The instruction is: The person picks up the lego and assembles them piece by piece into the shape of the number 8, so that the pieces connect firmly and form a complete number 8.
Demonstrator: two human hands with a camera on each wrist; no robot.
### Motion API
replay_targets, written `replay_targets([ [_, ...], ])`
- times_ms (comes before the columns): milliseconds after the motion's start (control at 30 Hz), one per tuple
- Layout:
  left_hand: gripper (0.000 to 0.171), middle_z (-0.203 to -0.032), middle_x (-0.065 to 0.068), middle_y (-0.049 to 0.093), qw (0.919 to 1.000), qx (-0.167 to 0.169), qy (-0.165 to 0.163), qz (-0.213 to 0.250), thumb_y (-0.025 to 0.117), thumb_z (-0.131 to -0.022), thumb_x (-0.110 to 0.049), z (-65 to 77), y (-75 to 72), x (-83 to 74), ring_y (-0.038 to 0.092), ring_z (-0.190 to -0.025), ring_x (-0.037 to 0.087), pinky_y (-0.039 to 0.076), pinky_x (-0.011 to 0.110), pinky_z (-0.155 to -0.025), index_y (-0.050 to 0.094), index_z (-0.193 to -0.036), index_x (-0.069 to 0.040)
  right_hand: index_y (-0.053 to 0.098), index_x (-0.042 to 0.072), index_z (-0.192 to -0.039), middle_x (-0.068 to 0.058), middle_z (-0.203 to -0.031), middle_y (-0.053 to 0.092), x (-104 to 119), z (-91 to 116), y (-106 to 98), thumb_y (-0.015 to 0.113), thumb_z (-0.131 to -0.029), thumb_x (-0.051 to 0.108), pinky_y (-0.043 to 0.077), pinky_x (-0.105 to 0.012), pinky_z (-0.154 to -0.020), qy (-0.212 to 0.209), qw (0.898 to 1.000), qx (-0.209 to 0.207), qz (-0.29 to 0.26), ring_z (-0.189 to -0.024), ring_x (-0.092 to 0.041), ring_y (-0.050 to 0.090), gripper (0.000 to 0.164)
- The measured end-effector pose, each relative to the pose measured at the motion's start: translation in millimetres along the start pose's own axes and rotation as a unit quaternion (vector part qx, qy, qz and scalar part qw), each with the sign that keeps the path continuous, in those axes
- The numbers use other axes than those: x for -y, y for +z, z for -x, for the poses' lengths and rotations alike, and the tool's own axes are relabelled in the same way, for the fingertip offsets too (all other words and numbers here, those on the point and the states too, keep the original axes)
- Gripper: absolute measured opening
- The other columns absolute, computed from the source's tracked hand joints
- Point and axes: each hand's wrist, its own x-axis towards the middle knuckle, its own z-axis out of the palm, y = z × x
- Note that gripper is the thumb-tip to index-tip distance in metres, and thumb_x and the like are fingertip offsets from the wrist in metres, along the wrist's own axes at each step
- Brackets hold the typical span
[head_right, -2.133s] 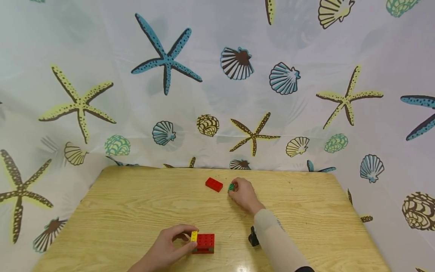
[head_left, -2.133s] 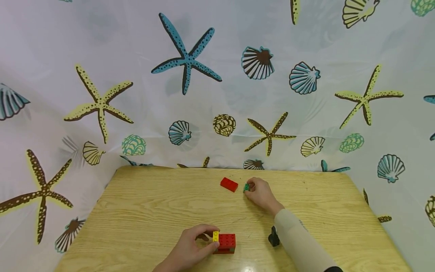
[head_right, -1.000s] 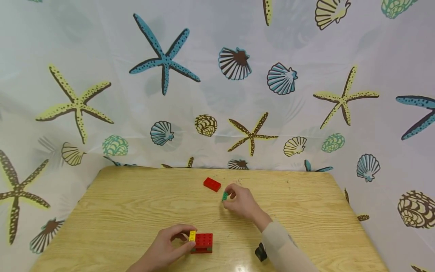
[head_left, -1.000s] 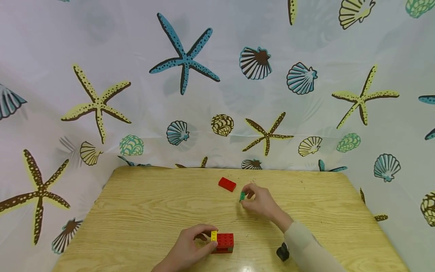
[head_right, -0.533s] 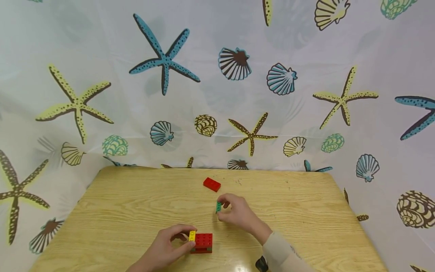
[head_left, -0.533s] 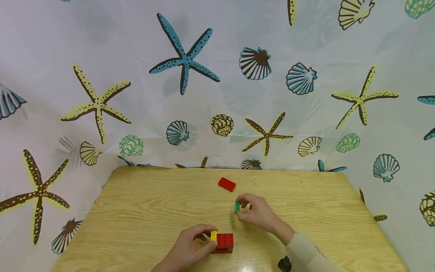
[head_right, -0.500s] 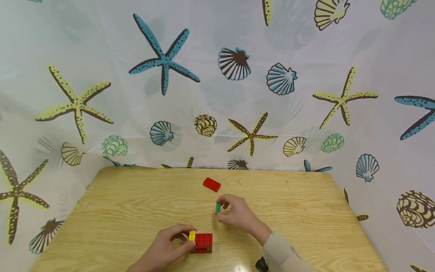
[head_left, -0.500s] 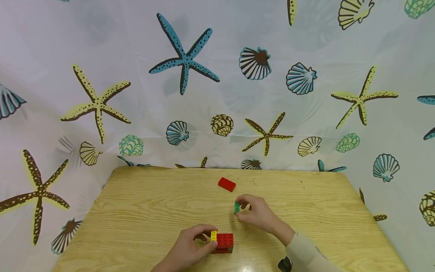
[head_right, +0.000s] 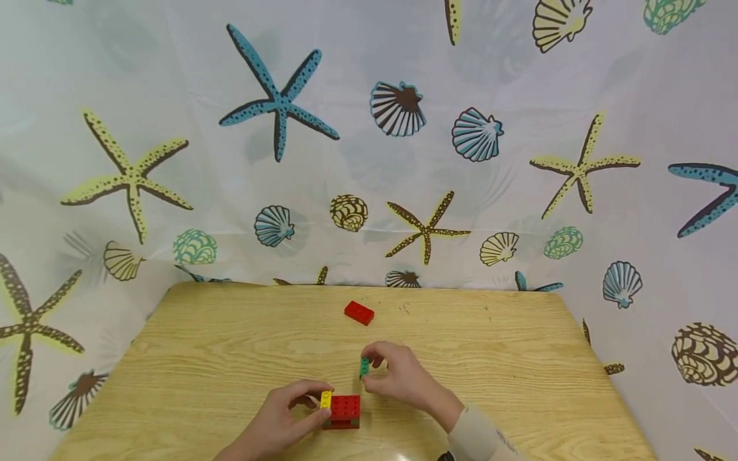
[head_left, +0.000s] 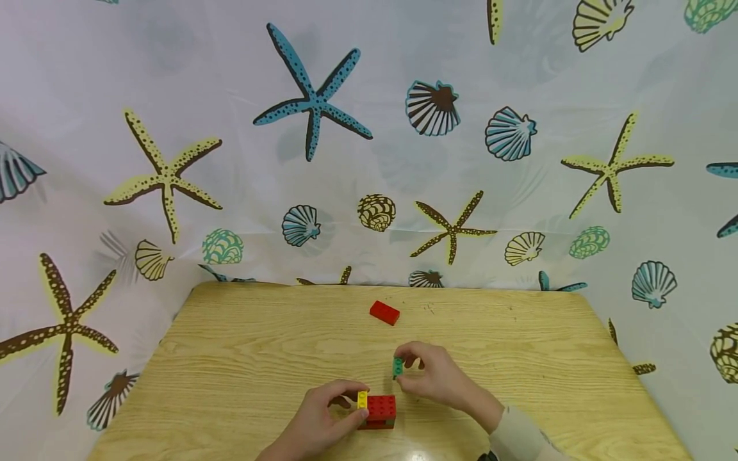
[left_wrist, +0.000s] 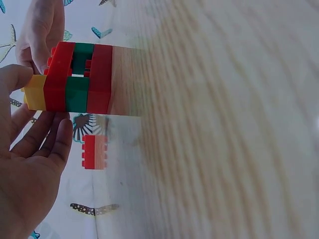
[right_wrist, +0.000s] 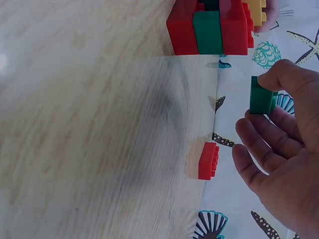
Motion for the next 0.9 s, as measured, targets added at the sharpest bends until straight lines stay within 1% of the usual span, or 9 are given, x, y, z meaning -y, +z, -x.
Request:
replay_targets([
  [100, 0.03, -0.117, 0.008, 0.076, 1.0, -0.002, -0.005, -0.005, 0.075, -0.1, -0.024, 0.1, 0.6, 1.2, 0.068, -0.101, 0.005, 0.062, 0.033, -0.082, 0.072, -0.126, -0.01, 0.071, 0.014, -0.12, 0.008, -0.108, 0.071, 2, 3, 1, 0.078, -0.095, 0.023, 0.051, -0.027, -0.083, -0.002, 1.0, 0.003, -0.003, -0.1, -0.023, 0.066, 0.028],
  [167, 0.028, -0.116, 0.007, 0.077, 1.0, -0.004, 0.0, -0.006, 0.075, -0.1, -0.023, 0.4, 0.8, 1.8, 0.068, -0.101, 0.005, 0.062, 0.033, -0.081, 0.073, -0.126, -0.012, 0.071, 0.016, -0.119, 0.008, -0.107, 0.071, 3, 5, 3, 0.078, -0.094, 0.022, 0.052, -0.029, -0.082, -0.009, 1.0, 0.003, -0.003, -0.1, -0.024, 0.067, 0.026],
  [267, 0.026, -0.115, 0.006, 0.077, 1.0, -0.005, 0.007, -0.005, 0.074, -0.1, -0.021, 0.6, 0.7, 2.1, 0.068, -0.1, 0.006, 0.062, 0.033, -0.08, 0.073, -0.126, -0.014, 0.071, 0.015, -0.118, 0.007, -0.106, 0.072, 5, 8, 4, 0.078, -0.094, 0.022, 0.054, -0.031, -0.082, -0.017, 1.0, 0.003, 0.003, -0.099, -0.024, 0.067, 0.027],
  [400, 0.026, -0.115, 0.005, 0.077, 1.0, -0.004, 0.002, -0.002, 0.074, -0.1, -0.02, 0.3, 0.4, 1.6, 0.068, -0.101, 0.005, 0.062, 0.033, -0.081, 0.073, -0.125, -0.015, 0.071, 0.011, -0.121, 0.005, -0.109, 0.072, 9, 13, 6, 0.079, -0.093, 0.021, 0.055, -0.032, -0.083, -0.027, 1.0, 0.009, 0.0, -0.099, -0.024, 0.067, 0.03],
  [567, 0.029, -0.116, 0.005, 0.076, 1.0, 0.001, -0.009, -0.001, 0.074, -0.1, -0.023, 0.2, 0.0, 1.5, 0.068, -0.102, 0.005, 0.062, 0.032, -0.082, 0.072, -0.126, -0.01, 0.07, 0.009, -0.121, 0.002, -0.11, 0.072, 11, 17, 9, 0.078, -0.093, 0.019, 0.056, -0.037, -0.084, -0.046, 0.999, 0.018, -0.011, -0.1, -0.027, 0.068, 0.03],
  [633, 0.031, -0.116, 0.004, 0.076, 0.9999, 0.002, -0.012, -0.001, 0.074, -0.1, -0.024, 0.2, 0.0, 2.1, 0.068, -0.102, 0.005, 0.062, 0.032, -0.083, 0.072, -0.126, -0.008, 0.07, 0.01, -0.12, 0.002, -0.11, 0.072, 12, 19, 10, 0.078, -0.093, 0.019, 0.056, -0.035, -0.084, -0.05, 0.998, 0.022, -0.015, -0.099, -0.026, 0.068, 0.03],
  [767, 0.031, -0.116, 0.003, 0.076, 0.9999, 0.002, -0.013, 0.0, 0.074, -0.1, -0.025, 0.2, 0.3, 4.0, 0.068, -0.101, 0.005, 0.062, 0.032, -0.083, 0.072, -0.126, -0.007, 0.069, 0.012, -0.12, 0.003, -0.112, 0.072, 11, 20, 12, 0.077, -0.094, 0.02, 0.053, -0.029, -0.084, -0.048, 0.998, 0.029, -0.019, -0.099, -0.02, 0.067, 0.029],
  [900, 0.031, -0.115, 0.003, 0.076, 0.9999, 0.001, -0.012, 0.003, 0.074, -0.1, -0.025, -0.1, 0.9, 5.8, 0.068, -0.101, 0.004, 0.062, 0.032, -0.083, 0.072, -0.126, -0.008, 0.069, 0.014, -0.121, 0.003, -0.113, 0.072, 12, 20, 12, 0.077, -0.094, 0.02, 0.053, -0.028, -0.083, -0.044, 0.998, 0.028, -0.017, -0.099, -0.019, 0.067, 0.028],
])
